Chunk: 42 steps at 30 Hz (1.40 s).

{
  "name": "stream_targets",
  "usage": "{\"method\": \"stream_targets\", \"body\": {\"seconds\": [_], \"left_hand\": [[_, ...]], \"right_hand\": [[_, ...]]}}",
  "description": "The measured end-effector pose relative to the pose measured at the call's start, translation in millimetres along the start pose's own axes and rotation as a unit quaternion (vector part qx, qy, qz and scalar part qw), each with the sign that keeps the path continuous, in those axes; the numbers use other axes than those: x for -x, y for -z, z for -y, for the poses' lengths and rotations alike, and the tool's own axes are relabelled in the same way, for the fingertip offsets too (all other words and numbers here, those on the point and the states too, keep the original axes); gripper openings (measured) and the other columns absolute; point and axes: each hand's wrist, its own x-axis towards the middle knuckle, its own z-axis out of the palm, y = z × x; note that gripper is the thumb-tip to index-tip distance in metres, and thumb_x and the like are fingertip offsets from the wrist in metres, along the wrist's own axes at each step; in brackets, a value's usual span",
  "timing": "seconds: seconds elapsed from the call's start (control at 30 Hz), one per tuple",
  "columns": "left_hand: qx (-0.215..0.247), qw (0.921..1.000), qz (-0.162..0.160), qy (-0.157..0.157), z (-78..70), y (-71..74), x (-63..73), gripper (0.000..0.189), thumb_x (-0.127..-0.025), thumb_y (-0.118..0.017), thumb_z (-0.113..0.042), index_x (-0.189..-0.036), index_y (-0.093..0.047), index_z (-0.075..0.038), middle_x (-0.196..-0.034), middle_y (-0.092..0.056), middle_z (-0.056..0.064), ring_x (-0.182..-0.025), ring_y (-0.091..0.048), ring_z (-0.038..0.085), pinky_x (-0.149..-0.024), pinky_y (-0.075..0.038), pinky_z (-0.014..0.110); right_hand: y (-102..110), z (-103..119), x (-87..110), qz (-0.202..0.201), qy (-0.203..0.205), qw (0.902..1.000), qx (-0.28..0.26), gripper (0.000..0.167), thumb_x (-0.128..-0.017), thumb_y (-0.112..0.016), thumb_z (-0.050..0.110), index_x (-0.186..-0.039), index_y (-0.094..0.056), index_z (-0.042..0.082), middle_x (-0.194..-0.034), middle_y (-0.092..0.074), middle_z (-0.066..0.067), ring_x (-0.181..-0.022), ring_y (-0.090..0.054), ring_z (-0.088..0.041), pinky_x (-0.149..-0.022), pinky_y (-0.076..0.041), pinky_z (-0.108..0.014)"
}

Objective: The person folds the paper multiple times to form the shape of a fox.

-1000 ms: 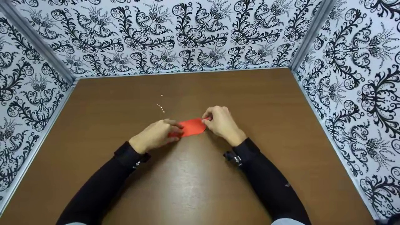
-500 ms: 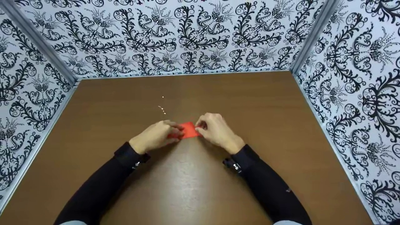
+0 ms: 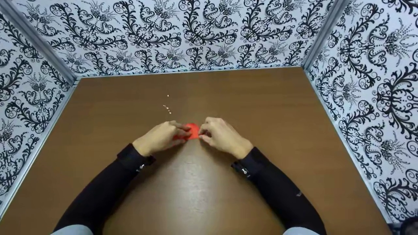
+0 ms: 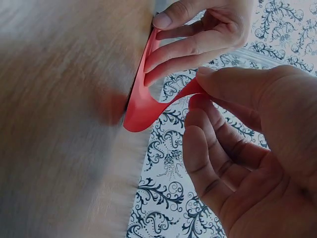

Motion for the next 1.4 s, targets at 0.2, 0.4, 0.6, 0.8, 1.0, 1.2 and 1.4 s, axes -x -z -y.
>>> {"method": "stream_targets", "body": {"seconds": [0.2, 0.4, 0.6, 0.8, 1.0, 1.2, 1.4], "left_hand": [[0.009, 0.9999, 0.004, -0.003, -0.9, 0.5, 2.2, 0.023, -0.105, -0.09, -0.015, -0.128, -0.09, -0.012, -0.131, -0.088, 0.007, -0.117, -0.083, 0.032, -0.102, -0.07, 0.048], [0.01, 0.9999, 0.001, -0.009, 0.0, 0.1, 2.0, 0.019, -0.105, -0.09, -0.015, -0.124, -0.091, -0.011, -0.124, -0.089, 0.006, -0.113, -0.084, 0.031, -0.101, -0.07, 0.047], [0.009, 0.9999, -0.002, -0.013, 2.1, 0.4, 1.1, 0.021, -0.106, -0.088, -0.014, -0.126, -0.091, -0.011, -0.127, -0.089, 0.006, -0.112, -0.085, 0.03, -0.101, -0.071, 0.047], [0.012, 0.9999, -0.007, -0.01, 4.0, 0.0, 0.5, 0.024, -0.105, -0.089, -0.013, -0.128, -0.09, -0.011, -0.132, -0.088, 0.007, -0.116, -0.086, 0.031, -0.103, -0.07, 0.047], [0.018, 0.9998, -0.006, -0.01, 5.3, 0.1, 0.9, 0.026, -0.104, -0.089, -0.01, -0.13, -0.09, -0.012, -0.138, -0.087, 0.007, -0.12, -0.086, 0.031, -0.103, -0.071, 0.046], [0.019, 0.9997, -0.008, -0.009, 6.3, 2.2, -0.9, 0.026, -0.104, -0.089, -0.011, -0.13, -0.09, -0.014, -0.136, -0.087, 0.004, -0.119, -0.086, 0.03, -0.103, -0.071, 0.047], [0.021, 0.9996, -0.008, -0.016, 6.4, 2.4, -1.2, 0.025, -0.105, -0.088, -0.01, -0.129, -0.09, -0.013, -0.132, -0.089, 0.004, -0.116, -0.086, 0.029, -0.102, -0.071, 0.047]], "right_hand": [[-7, 0, 1.3, 0.024, 0.018, 0.9995, -0.004, 0.004, -0.106, -0.087, 0.009, -0.109, -0.089, 0.009, -0.111, -0.08, -0.007, -0.096, -0.079, -0.02, -0.08, -0.067, -0.036], [-14, 1, 1.8, 0.038, 0.025, 0.9989, -0.012, 0.007, -0.106, -0.086, 0.009, -0.112, -0.088, 0.005, -0.12, -0.084, -0.011, -0.107, -0.084, -0.025, -0.087, -0.072, -0.045], [-21, -3, 2.9, 0.021, 0.068, 0.9973, -0.02, 0.007, -0.106, -0.085, 0.006, -0.112, -0.087, 0.003, -0.115, -0.085, -0.01, -0.101, -0.084, -0.021, -0.082, -0.071, -0.037], [-26, -3, 3.5, 0.023, 0.08, 0.9965, -0.005, 0.007, -0.107, -0.084, 0.006, -0.112, -0.087, 0.003, -0.112, -0.087, -0.009, -0.1, -0.085, -0.022, -0.084, -0.072, -0.038], [-27, 7, 3.9, 0.058, 0.041, 0.9968, 0.036, 0.007, -0.105, -0.086, 0.004, -0.112, -0.087, 0.006, -0.113, -0.088, -0.007, -0.103, -0.085, -0.024, -0.088, -0.072, -0.043], [-25, 12, 3.5, 0.061, 0.033, 0.9966, 0.046, 0.005, -0.107, -0.084, 0.005, -0.108, -0.084, 0.01, -0.109, -0.085, -0.005, -0.106, -0.083, -0.024, -0.088, -0.071, -0.043], [-27, 12, 3.5, 0.068, 0.031, 0.9957, 0.055, 0.009, -0.105, -0.084, 0.003, -0.105, -0.083, 0.011, -0.111, -0.085, -0.005, -0.104, -0.082, -0.024, -0.088, -0.071, -0.044]]}}
